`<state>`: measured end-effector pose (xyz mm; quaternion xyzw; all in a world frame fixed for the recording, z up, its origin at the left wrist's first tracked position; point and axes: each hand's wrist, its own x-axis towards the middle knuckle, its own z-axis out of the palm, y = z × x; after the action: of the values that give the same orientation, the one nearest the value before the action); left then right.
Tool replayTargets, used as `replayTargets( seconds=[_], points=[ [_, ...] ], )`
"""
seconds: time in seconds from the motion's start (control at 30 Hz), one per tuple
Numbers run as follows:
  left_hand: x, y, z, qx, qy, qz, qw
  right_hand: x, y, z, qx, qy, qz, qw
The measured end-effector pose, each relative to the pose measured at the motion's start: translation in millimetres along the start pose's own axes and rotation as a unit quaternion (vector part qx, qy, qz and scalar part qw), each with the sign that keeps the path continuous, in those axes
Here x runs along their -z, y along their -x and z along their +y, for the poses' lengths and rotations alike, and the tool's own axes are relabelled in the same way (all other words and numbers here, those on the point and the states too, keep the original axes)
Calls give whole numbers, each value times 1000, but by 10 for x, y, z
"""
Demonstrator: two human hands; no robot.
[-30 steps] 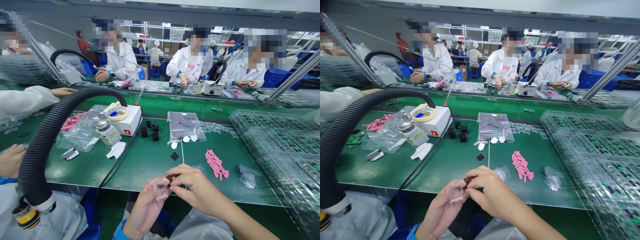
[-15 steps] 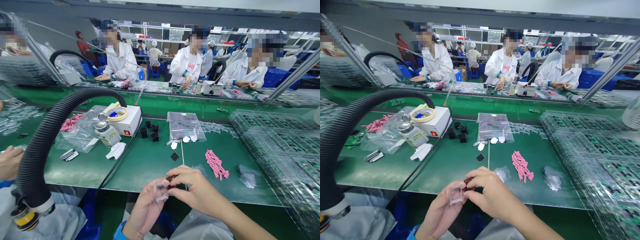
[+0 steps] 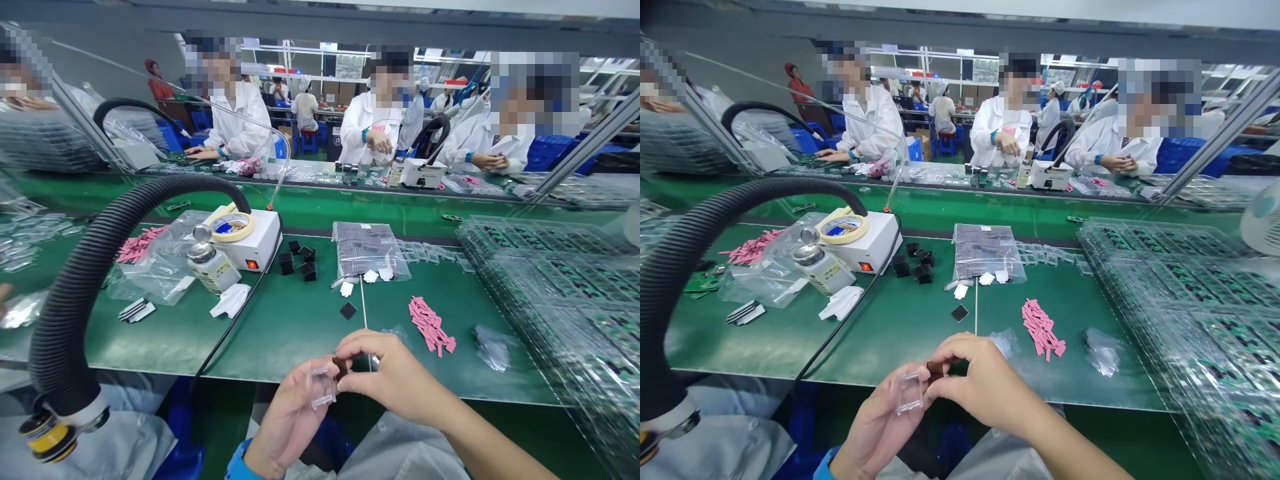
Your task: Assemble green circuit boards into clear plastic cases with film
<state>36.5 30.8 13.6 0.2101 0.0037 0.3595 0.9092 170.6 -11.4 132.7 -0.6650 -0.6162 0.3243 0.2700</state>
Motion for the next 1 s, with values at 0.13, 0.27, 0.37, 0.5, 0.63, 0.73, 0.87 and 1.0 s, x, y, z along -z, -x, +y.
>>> replayTargets(
  seconds=[0.13,0.27,0.37,0.5,0.63,0.73,0.87,1.0],
  points=[
    [-12,5,-11,-6,21,-11,1000,4,12,41,-34,-19,24,999],
    [11,24,-22,2,65,-29,997,35,99,125,-19,5,83,996],
    [26,28,-25,12,100,-31,994,49,169,176,82,64,76,992],
    [14,19,-34,-3,104,-27,994,13,204,122,90,30,114,989],
    [-14,12,-38,-28,87,-36,995,-73,204,1,-159,-213,46,963],
    [-26,12,-28,-24,91,-66,993,-160,216,-29,-181,-286,15,941],
    [-7,20,-15,-27,94,-100,990,-249,236,-25,-182,-342,21,922],
    [18,30,-15,-21,98,-100,990,-272,242,-37,-180,-360,24,915]
  ],
)
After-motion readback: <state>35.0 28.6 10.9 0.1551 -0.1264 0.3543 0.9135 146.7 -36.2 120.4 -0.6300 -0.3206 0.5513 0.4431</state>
